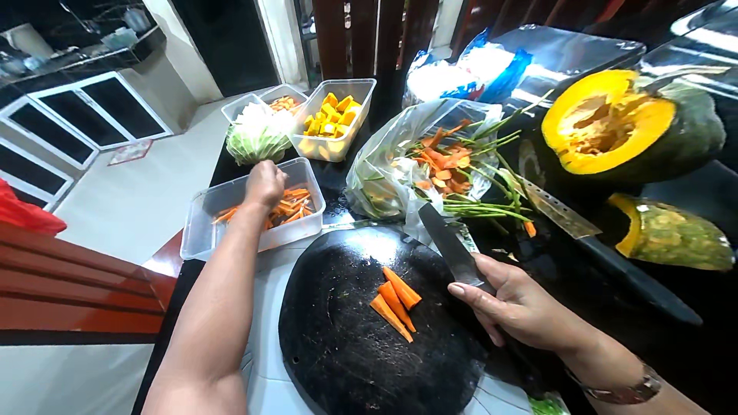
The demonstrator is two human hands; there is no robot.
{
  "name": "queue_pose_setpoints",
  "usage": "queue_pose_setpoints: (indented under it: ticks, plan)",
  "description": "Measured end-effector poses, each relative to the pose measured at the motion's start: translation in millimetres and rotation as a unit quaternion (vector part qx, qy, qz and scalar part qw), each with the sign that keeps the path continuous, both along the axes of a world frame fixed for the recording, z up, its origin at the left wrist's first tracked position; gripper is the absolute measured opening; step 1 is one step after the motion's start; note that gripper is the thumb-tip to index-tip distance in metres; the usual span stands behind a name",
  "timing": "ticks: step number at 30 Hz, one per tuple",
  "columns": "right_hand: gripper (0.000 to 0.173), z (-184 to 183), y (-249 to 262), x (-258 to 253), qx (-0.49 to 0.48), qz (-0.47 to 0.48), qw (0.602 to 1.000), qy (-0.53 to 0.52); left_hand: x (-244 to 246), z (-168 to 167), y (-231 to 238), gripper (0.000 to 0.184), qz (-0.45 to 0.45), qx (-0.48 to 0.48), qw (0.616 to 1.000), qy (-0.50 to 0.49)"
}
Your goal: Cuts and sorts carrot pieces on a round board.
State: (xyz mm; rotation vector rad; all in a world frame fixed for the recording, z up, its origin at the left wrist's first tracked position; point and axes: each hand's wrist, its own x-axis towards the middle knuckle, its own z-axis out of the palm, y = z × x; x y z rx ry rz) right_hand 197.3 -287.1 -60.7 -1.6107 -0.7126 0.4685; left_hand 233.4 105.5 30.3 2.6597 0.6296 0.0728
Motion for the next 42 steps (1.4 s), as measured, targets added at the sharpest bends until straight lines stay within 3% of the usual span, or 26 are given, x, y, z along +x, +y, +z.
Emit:
queue_pose_setpoints:
  ticks: [4, 6, 13, 20, 26, 30, 33, 37, 42]
  plan:
    - [0.012, 2, 1, -1, -0.011, -0.003, 1.000, -0.009, -14, 17, -9, 0.022, -0.020, -0.048, 0.977, -0.205]
    - [0.013, 2, 1, -2, -0.012, -0.009, 1.000, -0.017, -17, 23, -14, 0.020, -0.033, -0.034, 0.975, -0.217]
    - [0.014, 0, -1, -4, -0.002, -0.011, 1.000, -0.020, -14, 7, -15, 0.023, -0.013, 0.023, 0.999, 0.032]
    - [0.014, -2, 0, -1, -0.002, -0.009, 1.000, -0.009, -3, -6, -1, 0.019, -0.032, 0.020, 0.997, 0.060]
    - [0.014, -3, 1, 0, 0.000, -0.012, 1.000, -0.002, 7, -21, -1, 0.026, -0.044, 0.069, 0.982, 0.171]
    - [0.013, -3, 2, -1, 0.004, -0.010, 1.000, -0.001, 9, -19, -4, 0.020, -0.067, 0.100, 0.972, 0.202]
    - [0.013, -4, 2, 0, 0.007, -0.010, 1.000, -0.005, 6, -15, -4, 0.016, -0.066, 0.101, 0.979, 0.164]
    - [0.013, -4, 2, -1, 0.008, -0.014, 1.000, -0.001, -1, -6, 11, 0.018, -0.033, 0.027, 0.998, 0.037]
    - [0.013, -4, 1, -1, 0.004, -0.010, 1.000, -0.009, -13, 15, 17, 0.020, -0.029, -0.007, 0.996, -0.088]
